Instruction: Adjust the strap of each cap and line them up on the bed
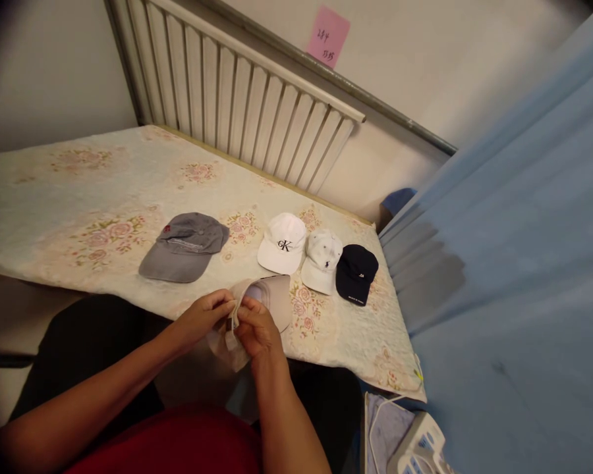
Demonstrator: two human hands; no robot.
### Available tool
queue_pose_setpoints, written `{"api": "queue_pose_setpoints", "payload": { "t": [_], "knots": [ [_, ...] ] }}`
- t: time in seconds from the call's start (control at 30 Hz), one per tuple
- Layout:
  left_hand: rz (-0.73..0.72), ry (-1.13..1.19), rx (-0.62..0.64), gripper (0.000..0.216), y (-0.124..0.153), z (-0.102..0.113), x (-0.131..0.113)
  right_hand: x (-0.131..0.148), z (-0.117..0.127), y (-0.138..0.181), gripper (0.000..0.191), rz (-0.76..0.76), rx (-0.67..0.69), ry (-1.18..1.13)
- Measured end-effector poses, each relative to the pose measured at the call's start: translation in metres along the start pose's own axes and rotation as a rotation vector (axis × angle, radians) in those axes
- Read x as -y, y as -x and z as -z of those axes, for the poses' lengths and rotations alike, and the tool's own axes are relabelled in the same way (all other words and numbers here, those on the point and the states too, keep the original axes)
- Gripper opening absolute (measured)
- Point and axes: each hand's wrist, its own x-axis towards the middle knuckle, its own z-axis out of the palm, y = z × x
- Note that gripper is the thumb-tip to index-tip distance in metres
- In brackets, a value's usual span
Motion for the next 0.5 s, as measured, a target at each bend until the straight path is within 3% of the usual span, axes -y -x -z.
{"api": "queue_pose_setpoints", "payload": {
  "t": [0.17, 0.33, 0.5],
  "knots": [
    [0.025, 0.031, 0.011, 0.025, 0.0007, -0.0006, 0.0019, -0.0030, 0.0043, -0.0013, 0.031, -0.031, 0.010, -0.003],
    [-0.019, -0.022, -0.056, 0.024, 0.0014, 0.0025, 0.0045, -0.0032, 0.0096, -0.0025, 0.017, -0.043, -0.024, 0.014],
    [-0.038, -0.044, -0.061, 0.023, 0.0036, 0.0042, 0.0051, -0.0016, 0.0060, -0.0044, 0.024, -0.074, 0.008, -0.046]
  ]
}}
